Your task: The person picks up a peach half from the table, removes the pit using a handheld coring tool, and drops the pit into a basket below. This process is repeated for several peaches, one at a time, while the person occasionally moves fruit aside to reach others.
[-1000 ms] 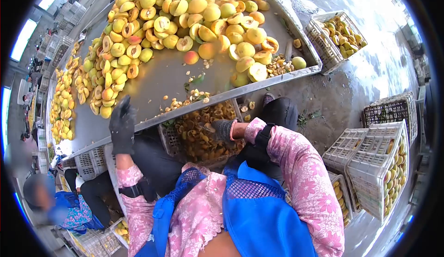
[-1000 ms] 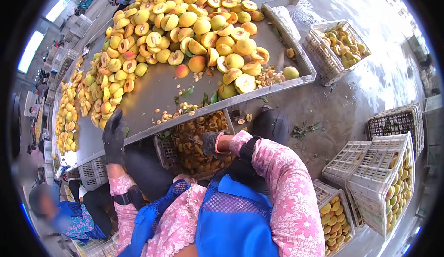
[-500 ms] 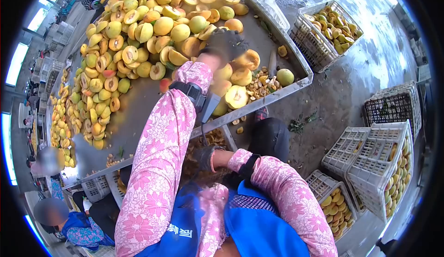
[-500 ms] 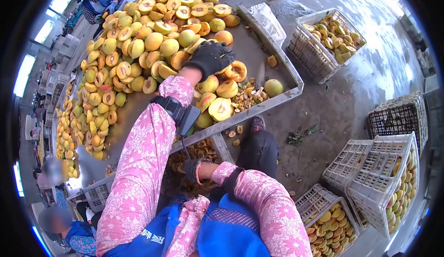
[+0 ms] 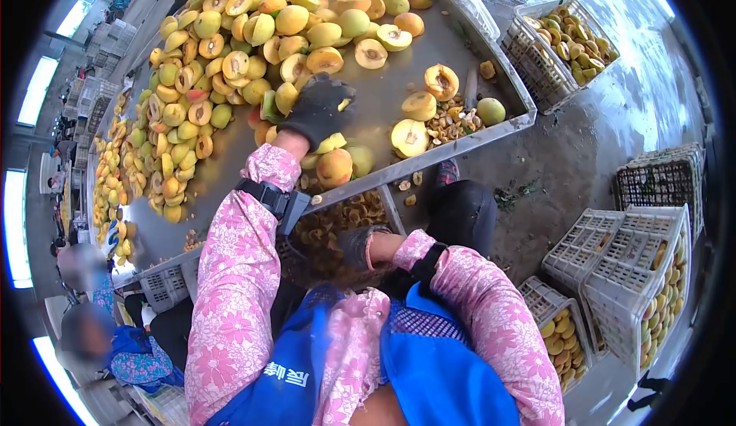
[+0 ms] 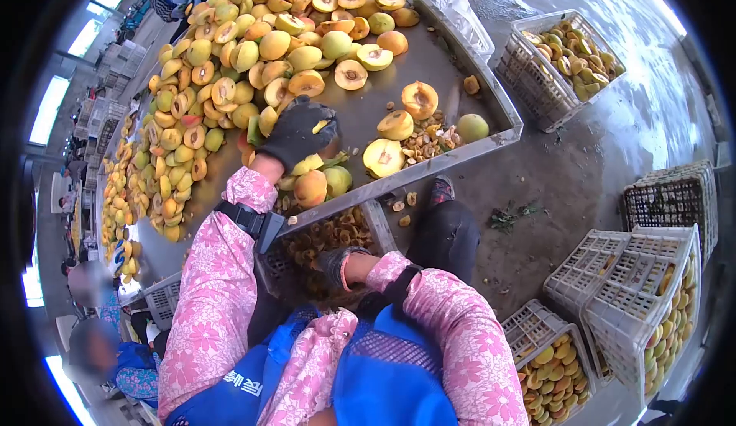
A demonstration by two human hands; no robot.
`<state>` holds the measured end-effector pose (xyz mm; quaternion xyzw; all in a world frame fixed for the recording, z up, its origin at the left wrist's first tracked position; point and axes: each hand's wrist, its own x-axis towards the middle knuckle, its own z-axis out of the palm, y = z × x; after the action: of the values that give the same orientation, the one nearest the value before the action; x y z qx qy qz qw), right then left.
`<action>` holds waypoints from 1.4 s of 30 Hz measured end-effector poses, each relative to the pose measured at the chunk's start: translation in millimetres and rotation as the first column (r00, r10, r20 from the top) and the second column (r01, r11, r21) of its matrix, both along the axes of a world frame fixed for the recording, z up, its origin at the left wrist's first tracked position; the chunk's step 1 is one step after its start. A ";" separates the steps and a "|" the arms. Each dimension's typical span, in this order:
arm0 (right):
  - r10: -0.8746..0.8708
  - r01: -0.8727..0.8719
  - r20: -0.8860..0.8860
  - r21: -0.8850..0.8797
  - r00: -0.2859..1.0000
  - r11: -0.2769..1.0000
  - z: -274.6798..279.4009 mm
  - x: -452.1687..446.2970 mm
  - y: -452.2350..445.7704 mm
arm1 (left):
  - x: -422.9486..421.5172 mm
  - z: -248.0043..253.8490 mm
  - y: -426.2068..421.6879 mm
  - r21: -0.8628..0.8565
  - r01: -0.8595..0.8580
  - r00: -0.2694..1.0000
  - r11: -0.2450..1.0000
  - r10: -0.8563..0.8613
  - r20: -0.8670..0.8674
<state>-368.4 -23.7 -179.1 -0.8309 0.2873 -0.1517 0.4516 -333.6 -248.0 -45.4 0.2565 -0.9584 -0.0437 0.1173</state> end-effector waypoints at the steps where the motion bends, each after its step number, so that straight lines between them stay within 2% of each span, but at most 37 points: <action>1: 0.022 -0.020 -0.043 0.049 0.999 0.999 21.6 -4.3 -4.0 | 19.0 -8.2 -3.0 -0.048 0.001 1.000 0.999 -0.001 -0.002; 2: 0.044 -0.036 -0.084 0.099 0.995 0.994 33.8 -6.0 -5.1 | 31.8 5.2 4.1 -0.010 -0.057 0.997 0.998 0.057 0.056; 3: 0.025 -0.026 0.017 0.051 1.000 0.998 28.0 -5.4 -2.5 | 46.2 8.1 9.8 0.023 -0.143 0.990 0.989 0.143 0.013; 4: 0.035 -0.035 0.005 0.029 0.999 0.999 22.6 -6.3 -1.0 | 58.2 9.6 14.5 0.059 -0.228 0.973 0.972 0.230 -0.029; 7: 0.061 -0.061 -0.014 -0.013 0.998 0.998 16.0 -5.2 -0.2 | 85.0 11.3 26.8 0.162 -0.260 0.953 0.952 0.280 -0.116; 10: 0.084 -0.084 -0.019 -0.008 0.996 0.996 25.3 -2.1 -2.7 | 101.5 14.2 40.3 0.365 -0.339 0.889 0.867 0.422 -0.176; 11: 0.104 -0.101 -0.152 0.032 0.983 0.994 32.4 -5.4 -3.8 | 103.7 15.3 43.7 0.334 -0.406 0.855 0.851 0.483 -0.192; 14: 0.032 -0.036 -0.084 -0.055 0.996 0.998 1.6 1.1 -1.0 | 116.5 -3.1 33.5 0.443 -0.234 0.681 0.865 0.471 -0.561; 15: -0.021 0.029 0.069 -0.118 0.997 0.993 -13.8 -1.3 2.7 | 116.4 17.5 46.2 0.813 0.165 0.488 0.559 0.670 -0.559; 16: -0.037 0.041 0.067 -0.055 0.997 0.998 -5.4 -5.6 1.7 | 121.5 34.2 53.8 0.826 0.340 0.436 0.450 0.703 -0.562; 18: -0.067 0.063 0.058 0.075 0.996 0.995 15.2 -13.7 1.2 | 135.3 34.8 61.2 0.729 0.627 0.312 0.275 0.768 -0.559; 19: 0.018 -0.018 0.005 0.054 1.000 0.998 22.9 -17.9 -2.7 | 137.8 39.5 69.5 0.652 0.734 0.236 0.193 0.826 -0.511; 20: -0.004 0.004 -0.001 0.045 1.000 0.999 21.7 -17.9 -3.8 | 139.8 43.7 81.2 0.525 0.843 0.167 0.121 0.868 -0.468; 22: -0.052 0.052 -0.015 0.036 0.999 0.998 21.5 -17.4 -1.6 | 152.7 40.0 96.1 0.421 0.907 0.155 0.018 0.915 -0.373; 23: -0.079 0.089 0.090 -0.114 0.993 0.989 21.7 -20.9 1.1 | 154.4 34.2 103.5 0.434 0.899 0.107 0.066 0.926 -0.363; 25: -0.145 0.154 -0.107 0.079 0.984 0.985 62.3 -24.5 2.8 | 157.7 22.6 118.2 0.463 0.872 0.011 0.160 0.938 -0.345; 26: -0.163 0.200 -0.211 0.167 0.964 0.966 77.5 -24.1 4.5 | 154.6 30.3 131.0 0.450 0.881 0.023 0.145 0.937 -0.347; 27: -0.225 0.264 -0.247 0.139 0.943 0.954 80.9 -20.9 7.6 | 155.5 31.5 140.6 0.492 0.856 0.036 0.159 0.931 -0.364; 29: -0.331 0.376 -0.177 0.430 0.927 0.821 111.5 -20.9 16.9 | 157.2 31.9 158.1 0.573 0.799 0.069 0.182 0.919 -0.388; 30: -0.392 0.409 -0.158 0.564 0.906 0.718 124.2 -20.4 21.9 | 154.0 42.4 167.3 0.454 0.885 0.050 0.106 0.947 -0.318; 32: -0.517 0.355 -0.004 0.733 0.856 0.581 132.0 -15.2 34.1 | 146.4 67.4 182.6 0.166 0.986 0.052 -0.024 0.984 -0.170; 33: -0.585 0.309 0.060 0.803 0.809 0.509 135.0 -12.4 40.6 | 147.0 65.0 185.7 0.130 0.991 0.055 -0.033 0.984 -0.169; 35: -0.692 0.187 0.135 0.910 0.710 0.370 142.6 -7.1 48.5 | 148.0 54.4 191.9 0.166 0.986 0.024 0.006 0.984 -0.177; 36: -0.725 0.188 0.147 0.914 0.673 0.360 147.6 -0.8 50.2 | 148.2 48.1 195.6 0.184 0.983 0.008 0.026 0.983 -0.181; 38: -0.786 0.188 0.173 0.920 0.594 0.344 156.0 14.8 48.9 | 144.5 34.2 203.3 0.302 0.946 0.005 0.118 0.926 -0.377; 39: -0.787 0.105 0.201 0.942 0.584 0.319 157.4 18.6 46.7 | 141.5 32.1 208.3 0.351 0.920 0.013 0.173 0.883 -0.470; 41: -0.794 0.146 0.222 0.921 0.566 0.362 153.9 30.6 41.9 | 136.6 30.9 220.2 0.647 0.669 0.193 0.366 0.755 -0.627; 42: -0.796 0.166 0.235 0.908 0.558 0.385 150.0 34.5 39.5 | 136.2 31.3 225.6 0.726 0.495 0.307 0.477 0.685 -0.660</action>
<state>-333.9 15.8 -29.1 -0.2795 0.3940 -0.4156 0.7706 -197.5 -22.4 -14.1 0.2678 -0.4946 -0.6531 0.5070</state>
